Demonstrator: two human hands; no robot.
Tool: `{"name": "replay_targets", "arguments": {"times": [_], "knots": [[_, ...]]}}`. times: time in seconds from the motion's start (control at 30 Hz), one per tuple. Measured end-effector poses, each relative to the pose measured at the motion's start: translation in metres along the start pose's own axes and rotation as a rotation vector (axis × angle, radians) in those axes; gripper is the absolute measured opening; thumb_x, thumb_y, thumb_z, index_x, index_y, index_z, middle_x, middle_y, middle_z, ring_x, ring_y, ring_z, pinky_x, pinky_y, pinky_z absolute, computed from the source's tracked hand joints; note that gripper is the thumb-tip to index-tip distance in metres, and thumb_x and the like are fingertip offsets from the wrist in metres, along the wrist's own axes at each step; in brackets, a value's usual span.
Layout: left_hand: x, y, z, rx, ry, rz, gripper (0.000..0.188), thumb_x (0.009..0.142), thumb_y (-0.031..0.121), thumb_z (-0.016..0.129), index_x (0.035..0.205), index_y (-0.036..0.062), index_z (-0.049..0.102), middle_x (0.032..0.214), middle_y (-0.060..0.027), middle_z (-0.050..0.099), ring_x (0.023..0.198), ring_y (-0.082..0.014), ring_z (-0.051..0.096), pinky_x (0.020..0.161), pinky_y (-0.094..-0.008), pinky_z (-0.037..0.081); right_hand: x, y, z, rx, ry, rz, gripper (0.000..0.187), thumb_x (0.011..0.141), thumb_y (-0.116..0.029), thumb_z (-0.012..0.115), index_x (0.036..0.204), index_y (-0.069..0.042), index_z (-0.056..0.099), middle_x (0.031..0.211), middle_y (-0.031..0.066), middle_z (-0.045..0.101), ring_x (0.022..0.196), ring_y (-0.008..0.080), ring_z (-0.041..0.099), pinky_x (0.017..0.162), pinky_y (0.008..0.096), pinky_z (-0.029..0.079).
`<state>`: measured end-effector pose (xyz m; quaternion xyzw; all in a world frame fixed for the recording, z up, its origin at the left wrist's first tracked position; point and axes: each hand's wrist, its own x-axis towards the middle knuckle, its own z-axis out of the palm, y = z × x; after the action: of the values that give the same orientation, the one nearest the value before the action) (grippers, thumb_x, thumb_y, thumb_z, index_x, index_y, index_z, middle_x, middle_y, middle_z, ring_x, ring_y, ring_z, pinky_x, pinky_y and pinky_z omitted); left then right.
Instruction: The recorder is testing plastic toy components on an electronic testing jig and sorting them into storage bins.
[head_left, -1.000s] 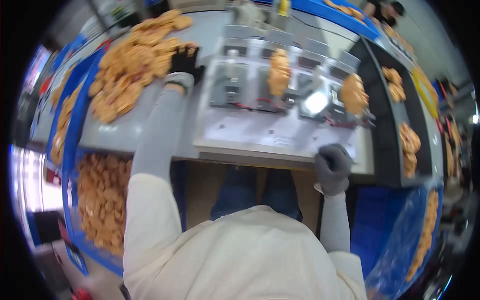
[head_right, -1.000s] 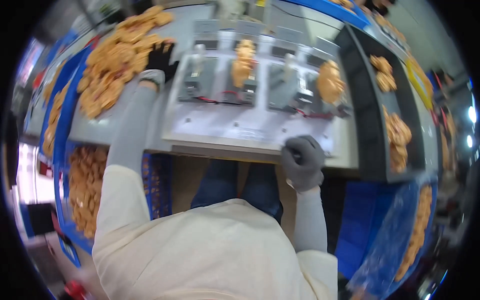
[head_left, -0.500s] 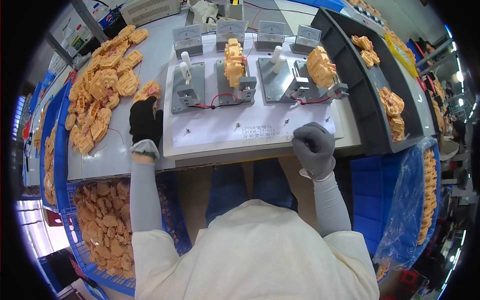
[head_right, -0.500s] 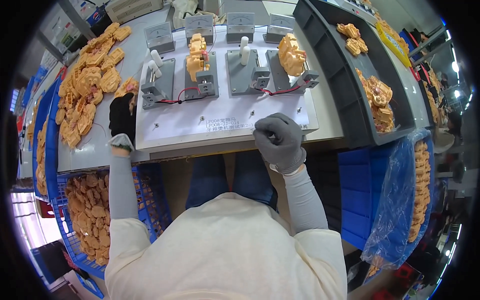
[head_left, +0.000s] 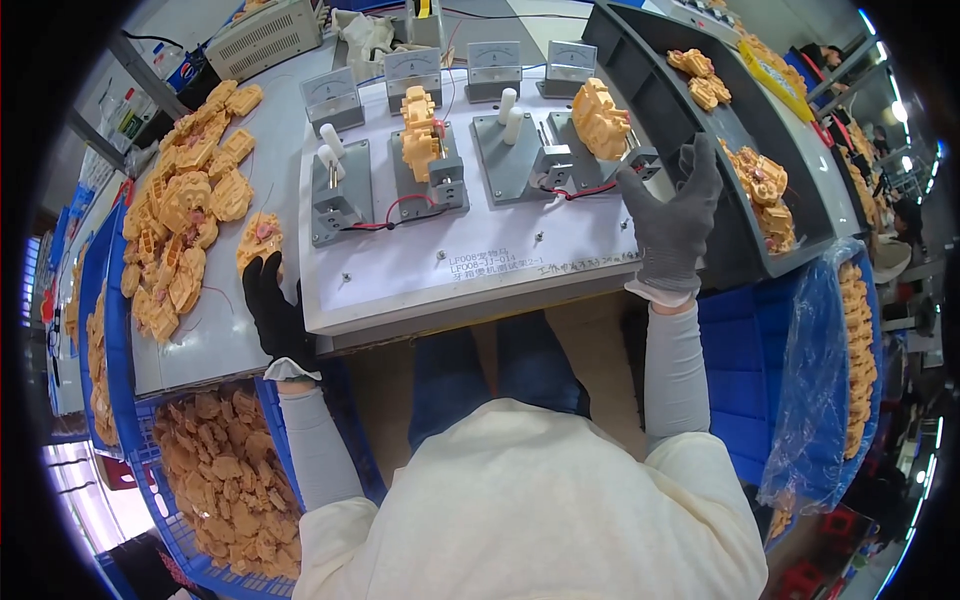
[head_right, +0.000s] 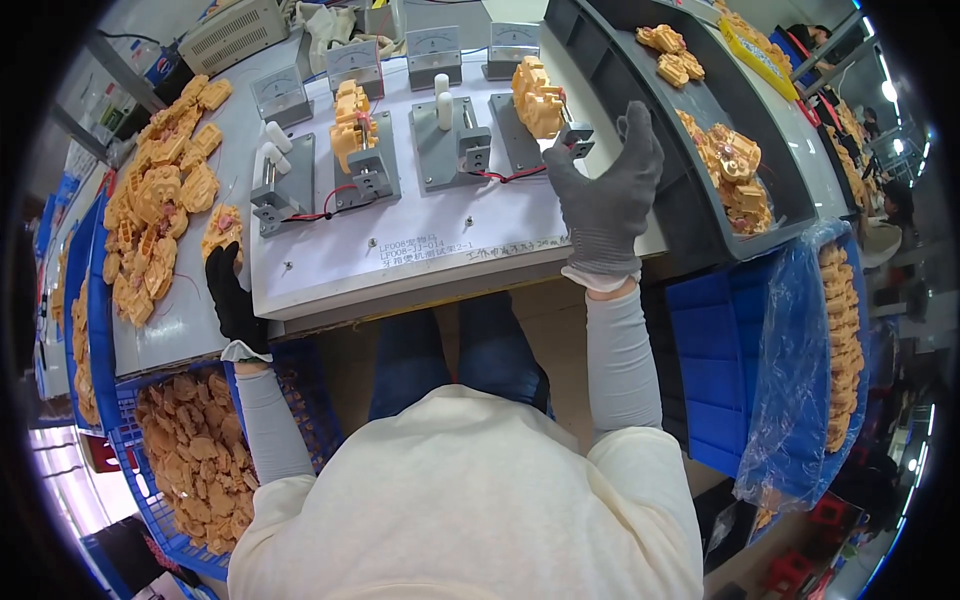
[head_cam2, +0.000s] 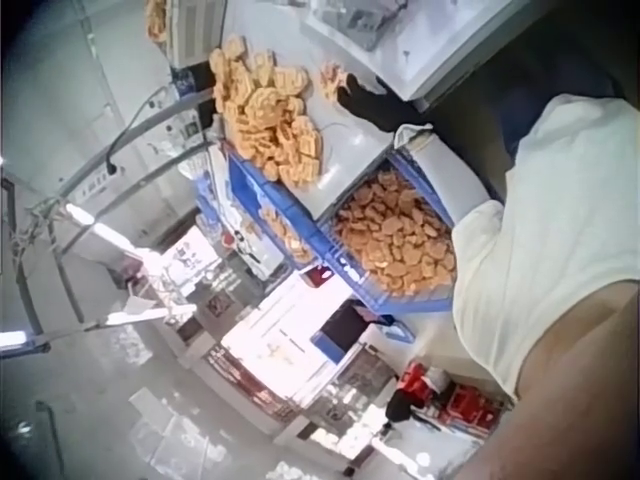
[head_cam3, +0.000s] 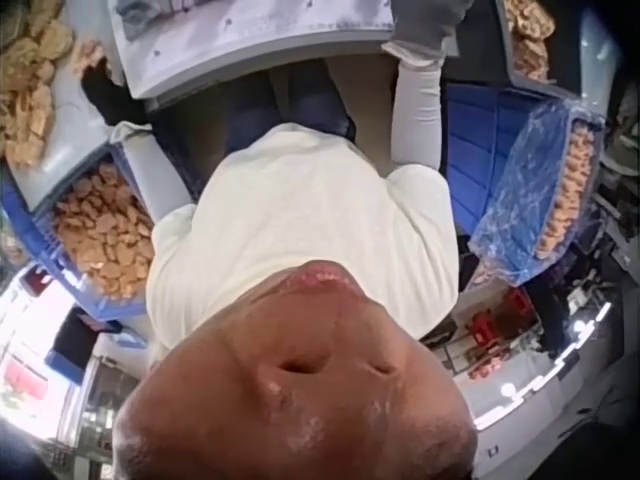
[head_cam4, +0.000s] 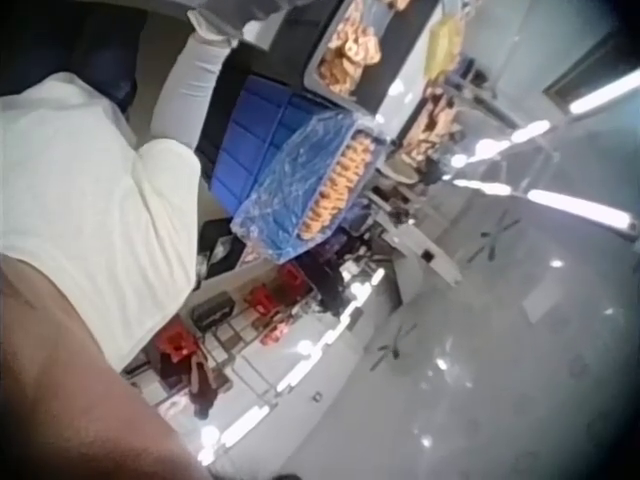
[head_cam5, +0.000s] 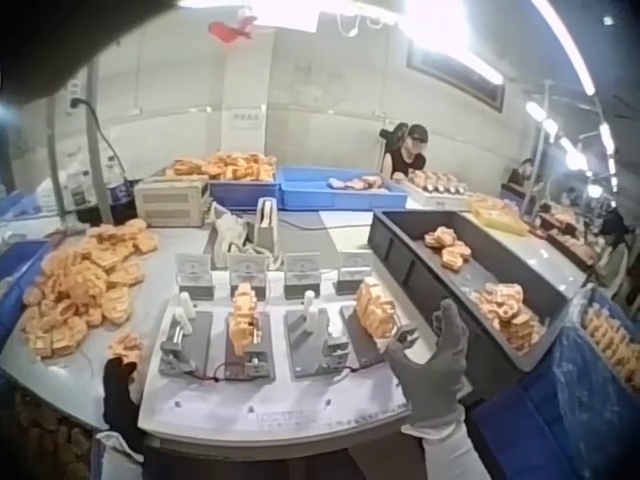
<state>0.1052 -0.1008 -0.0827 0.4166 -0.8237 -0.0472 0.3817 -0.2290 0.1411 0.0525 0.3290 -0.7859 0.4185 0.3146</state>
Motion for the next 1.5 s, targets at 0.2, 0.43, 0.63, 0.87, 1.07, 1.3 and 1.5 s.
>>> {"name": "replay_targets", "arguments": {"times": [0.2,0.43,0.63,0.87,1.07,1.3,1.5], "knots": [[-0.004,0.004,-0.002,-0.081,0.079,0.001,0.053,0.073,0.012,0.070,0.122,0.0101,0.050,0.127,-0.0145,0.045,0.122,-0.0307,0.040,0.099,-0.0389,0.036,-0.014,0.007,0.005,0.076,-0.009,0.048,0.083,0.064,-0.016,0.080,0.132,-0.001,0.036,0.115,0.0131,0.049,0.107,0.0214,0.050,0.093,0.0329,0.041],[0.002,0.013,-0.010,0.075,0.174,-0.013,0.055,0.068,0.014,0.074,0.119,0.0130,0.052,0.128,-0.0161,0.043,0.120,-0.0356,0.038,0.100,-0.0450,0.032,-0.027,0.027,-0.004,0.139,-0.002,0.103,0.083,0.062,-0.006,0.079,0.133,0.000,0.035,0.113,0.0101,0.050,0.105,0.0203,0.050,0.093,0.0330,0.039],[0.001,0.003,-0.005,0.024,0.138,-0.045,0.056,0.069,0.017,0.074,0.119,0.0117,0.051,0.129,-0.0160,0.041,0.121,-0.0352,0.037,0.100,-0.0444,0.033,-0.034,0.031,-0.006,0.166,-0.039,0.185,0.084,0.063,-0.006,0.078,0.133,0.001,0.033,0.114,0.0111,0.049,0.106,0.0217,0.049,0.094,0.0347,0.037],[-0.002,0.001,-0.003,0.015,0.113,-0.078,0.055,0.069,0.015,0.073,0.120,0.0123,0.051,0.131,-0.0155,0.039,0.124,-0.0348,0.035,0.100,-0.0436,0.034,-0.031,0.020,0.003,0.190,-0.043,0.212,0.085,0.063,-0.007,0.079,0.134,0.000,0.033,0.113,0.0099,0.050,0.105,0.0199,0.049,0.092,0.0328,0.038],[-0.002,-0.003,0.001,-0.015,0.104,-0.079,0.055,0.069,0.016,0.074,0.120,0.0125,0.052,0.131,-0.0165,0.039,0.123,-0.0350,0.035,0.101,-0.0439,0.032,-0.023,0.022,0.003,0.219,-0.038,0.205,0.088,0.062,-0.009,0.080,0.134,0.001,0.032,0.115,0.0120,0.049,0.106,0.0213,0.049,0.094,0.0345,0.038],[-0.002,-0.009,0.003,0.027,0.114,-0.055,0.054,0.070,0.018,0.075,0.119,0.0132,0.053,0.130,-0.0172,0.040,0.123,-0.0345,0.036,0.101,-0.0433,0.032,-0.034,0.041,-0.009,0.198,-0.050,0.217,0.083,0.065,-0.006,0.077,0.135,-0.002,0.033,0.115,0.0083,0.051,0.104,0.0180,0.051,0.089,0.0311,0.040],[-0.002,-0.007,0.002,0.013,0.105,-0.072,0.054,0.069,0.018,0.075,0.118,0.0134,0.053,0.131,-0.0164,0.039,0.123,-0.0344,0.036,0.101,-0.0437,0.032,-0.039,0.047,-0.016,0.202,-0.036,0.282,0.082,0.065,-0.006,0.077,0.135,-0.002,0.034,0.114,0.0081,0.052,0.103,0.0178,0.051,0.089,0.0311,0.040]]}}
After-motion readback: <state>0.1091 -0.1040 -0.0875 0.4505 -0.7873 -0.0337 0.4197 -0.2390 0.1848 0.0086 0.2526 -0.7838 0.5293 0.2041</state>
